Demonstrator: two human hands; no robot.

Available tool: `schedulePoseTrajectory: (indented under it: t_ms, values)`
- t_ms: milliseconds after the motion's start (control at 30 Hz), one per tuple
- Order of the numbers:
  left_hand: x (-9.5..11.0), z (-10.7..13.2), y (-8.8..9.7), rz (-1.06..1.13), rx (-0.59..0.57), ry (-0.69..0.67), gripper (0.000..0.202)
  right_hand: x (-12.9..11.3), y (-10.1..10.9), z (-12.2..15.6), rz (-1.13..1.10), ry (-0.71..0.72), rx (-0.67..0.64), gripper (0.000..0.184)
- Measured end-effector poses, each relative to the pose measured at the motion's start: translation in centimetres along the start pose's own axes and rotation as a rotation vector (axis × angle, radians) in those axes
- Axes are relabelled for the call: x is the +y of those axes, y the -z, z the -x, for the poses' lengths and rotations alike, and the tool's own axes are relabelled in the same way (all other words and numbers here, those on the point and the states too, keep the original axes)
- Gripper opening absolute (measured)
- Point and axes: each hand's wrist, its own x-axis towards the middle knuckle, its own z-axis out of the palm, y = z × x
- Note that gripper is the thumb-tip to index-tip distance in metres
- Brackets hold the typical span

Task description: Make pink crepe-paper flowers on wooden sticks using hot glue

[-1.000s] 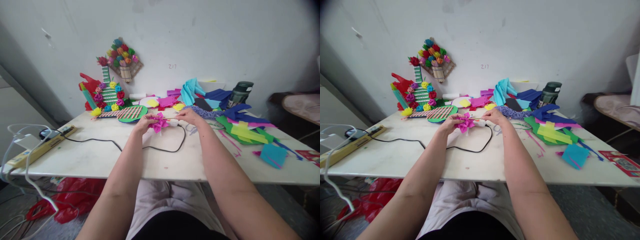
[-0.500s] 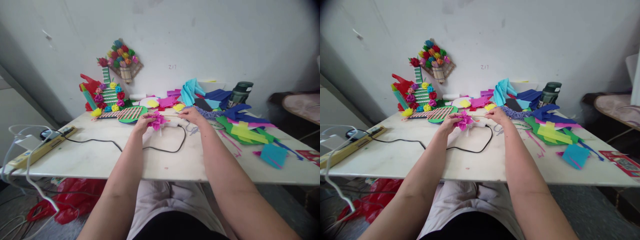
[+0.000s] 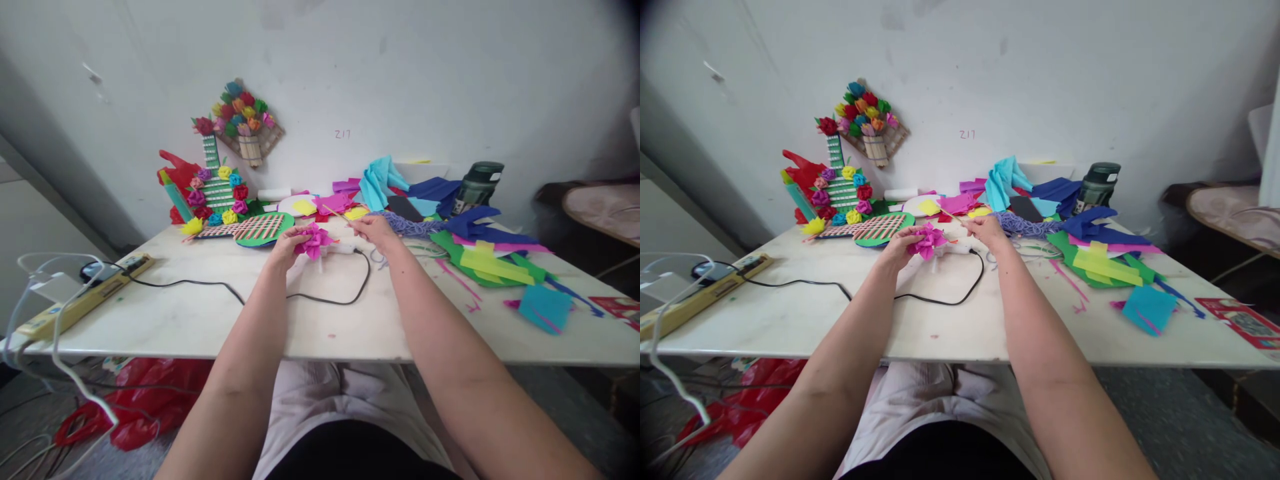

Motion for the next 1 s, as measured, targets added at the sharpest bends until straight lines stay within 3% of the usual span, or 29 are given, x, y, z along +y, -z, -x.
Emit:
schedulePoseTrajectory:
  t_ms: [200, 367, 633, 800, 1000]
  values:
    - [0.1, 0.1, 0.0, 0.006, -0.005, -0.011, 0.030, -1.1, 0.0, 0.2, -0.368, -0.058, 0.077, 0.038]
    - [0.1, 0.2, -0.1, -0.017, -0.012, -0.009, 0.031, -1.4, 0.0, 0.3, -0.446, -0.087, 0.132, 0.032]
    - [0.0, 0.4, -0.4, -0.073, -0.098, -0.025, 0.038, -1.5, -2.0, 0.7, -0.210, -0.257, -0.030, 0.026]
    - [-0.1, 0.5, -0.8, -0.126, -0.155, -0.002, 0.052, -1.7, -2.8, 1.1, -0.058, -0.254, -0.137, 0.021]
    - [-0.1, 0.7, -1.4, -0.196, -0.144, 0.002, 0.066, -1.2, -3.8, 0.9, 0.133, -0.180, -0.056, 0.004]
